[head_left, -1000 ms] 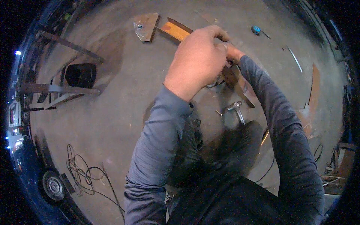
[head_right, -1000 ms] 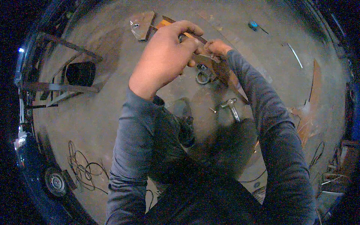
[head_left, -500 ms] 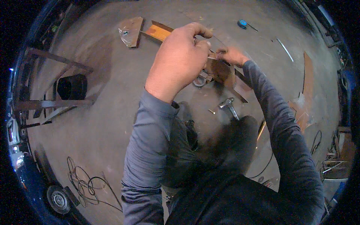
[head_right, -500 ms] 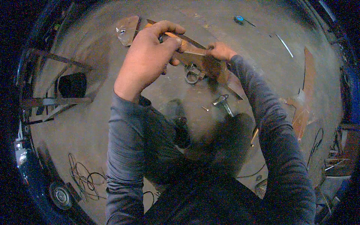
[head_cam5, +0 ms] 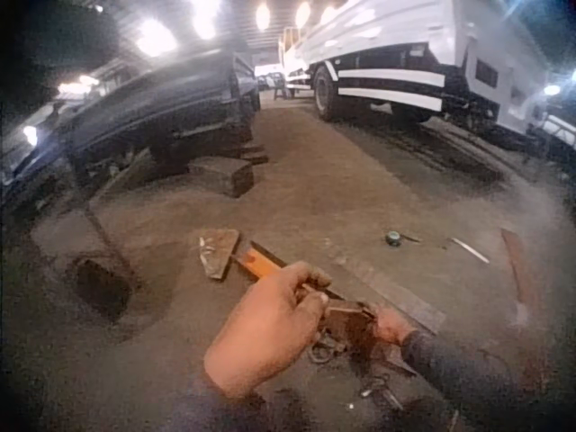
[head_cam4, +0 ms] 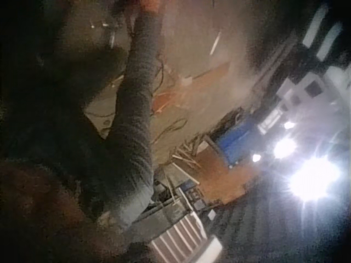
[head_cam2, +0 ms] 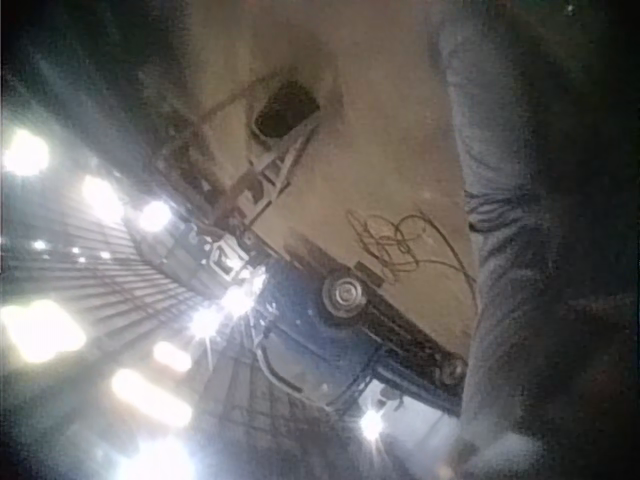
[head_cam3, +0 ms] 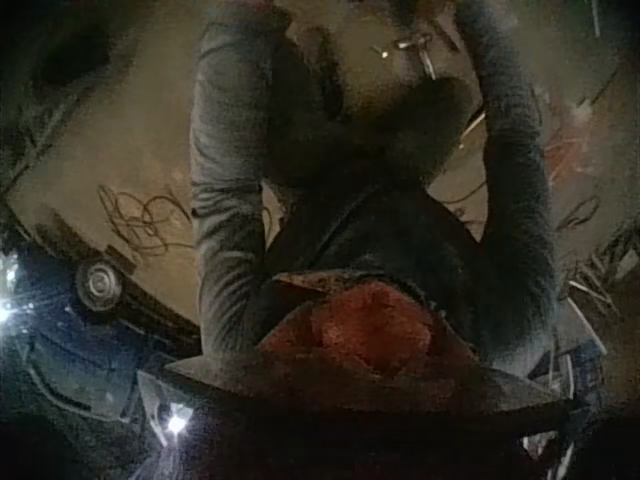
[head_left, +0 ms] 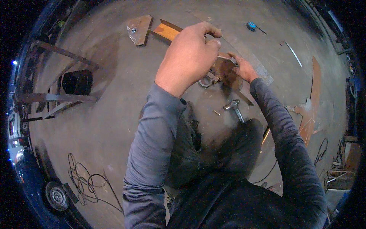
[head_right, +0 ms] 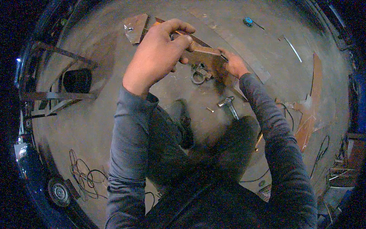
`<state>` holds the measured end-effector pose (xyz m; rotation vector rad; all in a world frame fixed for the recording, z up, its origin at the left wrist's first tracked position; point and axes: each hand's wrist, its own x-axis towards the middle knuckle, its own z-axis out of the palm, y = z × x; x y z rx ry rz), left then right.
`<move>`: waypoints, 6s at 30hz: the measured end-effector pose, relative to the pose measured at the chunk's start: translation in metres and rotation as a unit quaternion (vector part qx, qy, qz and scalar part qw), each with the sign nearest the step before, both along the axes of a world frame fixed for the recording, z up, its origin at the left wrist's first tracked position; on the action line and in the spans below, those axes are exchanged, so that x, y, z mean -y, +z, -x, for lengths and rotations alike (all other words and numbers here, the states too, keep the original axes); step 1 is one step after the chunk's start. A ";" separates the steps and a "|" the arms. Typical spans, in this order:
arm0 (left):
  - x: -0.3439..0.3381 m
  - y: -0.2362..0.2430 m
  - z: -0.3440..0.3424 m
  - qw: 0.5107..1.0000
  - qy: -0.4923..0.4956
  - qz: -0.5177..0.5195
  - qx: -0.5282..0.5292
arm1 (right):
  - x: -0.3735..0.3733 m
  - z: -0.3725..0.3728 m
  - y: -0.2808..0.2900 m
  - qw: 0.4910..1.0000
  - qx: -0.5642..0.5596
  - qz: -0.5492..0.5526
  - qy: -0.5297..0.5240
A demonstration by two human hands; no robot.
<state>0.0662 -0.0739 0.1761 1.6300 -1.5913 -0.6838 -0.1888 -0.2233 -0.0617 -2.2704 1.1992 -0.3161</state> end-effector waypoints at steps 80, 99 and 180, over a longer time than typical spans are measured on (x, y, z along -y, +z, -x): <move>0.009 0.000 0.023 0.998 -0.052 -0.019 0.012 | 0.078 -0.062 0.017 0.962 -0.163 -0.052 0.211; 0.013 -0.001 0.014 0.998 -0.033 -0.055 0.019 | 0.076 -0.123 0.067 0.986 -0.054 -0.057 0.150; -0.016 -0.391 0.152 0.760 0.127 -0.545 -0.331 | -0.427 0.351 -0.238 0.808 -0.173 -0.158 -0.540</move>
